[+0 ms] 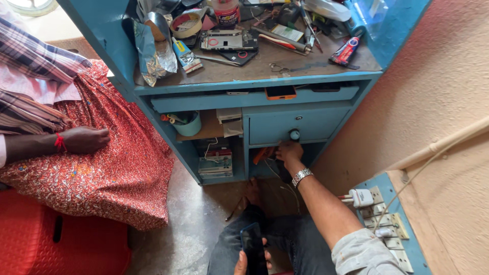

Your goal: The person repairs a mobile phone by using a thin tool to pry off the back cover and then handle the internal battery and circuit board.

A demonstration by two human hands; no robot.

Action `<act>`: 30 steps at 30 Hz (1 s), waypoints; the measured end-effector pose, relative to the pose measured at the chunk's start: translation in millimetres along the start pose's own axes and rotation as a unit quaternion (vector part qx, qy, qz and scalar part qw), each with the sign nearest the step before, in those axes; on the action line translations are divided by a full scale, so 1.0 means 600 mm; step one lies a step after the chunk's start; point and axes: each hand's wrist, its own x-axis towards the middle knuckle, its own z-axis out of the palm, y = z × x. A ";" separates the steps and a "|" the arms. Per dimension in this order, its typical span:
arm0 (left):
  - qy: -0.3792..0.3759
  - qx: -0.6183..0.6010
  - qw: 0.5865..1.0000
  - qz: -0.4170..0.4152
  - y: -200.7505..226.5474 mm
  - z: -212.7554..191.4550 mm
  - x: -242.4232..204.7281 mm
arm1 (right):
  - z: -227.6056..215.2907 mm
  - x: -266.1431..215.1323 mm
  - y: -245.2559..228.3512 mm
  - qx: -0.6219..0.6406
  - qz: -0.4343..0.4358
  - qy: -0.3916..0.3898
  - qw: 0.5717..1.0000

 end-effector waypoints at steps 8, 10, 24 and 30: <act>0.004 -0.003 0.997 0.080 -0.023 0.005 0.015 | -0.012 -0.037 -0.016 -0.064 -0.069 0.175 0.980; 0.000 0.012 0.997 0.075 -0.021 0.008 0.015 | -0.016 -0.036 -0.003 -0.067 -0.073 0.179 0.979; 0.015 0.084 0.995 0.044 0.003 -0.014 -0.002 | -0.035 -0.121 0.031 0.030 0.026 -0.154 0.987; 0.054 0.072 0.987 0.134 0.069 0.123 0.001 | -0.142 -0.390 0.012 -0.117 0.005 -0.294 0.949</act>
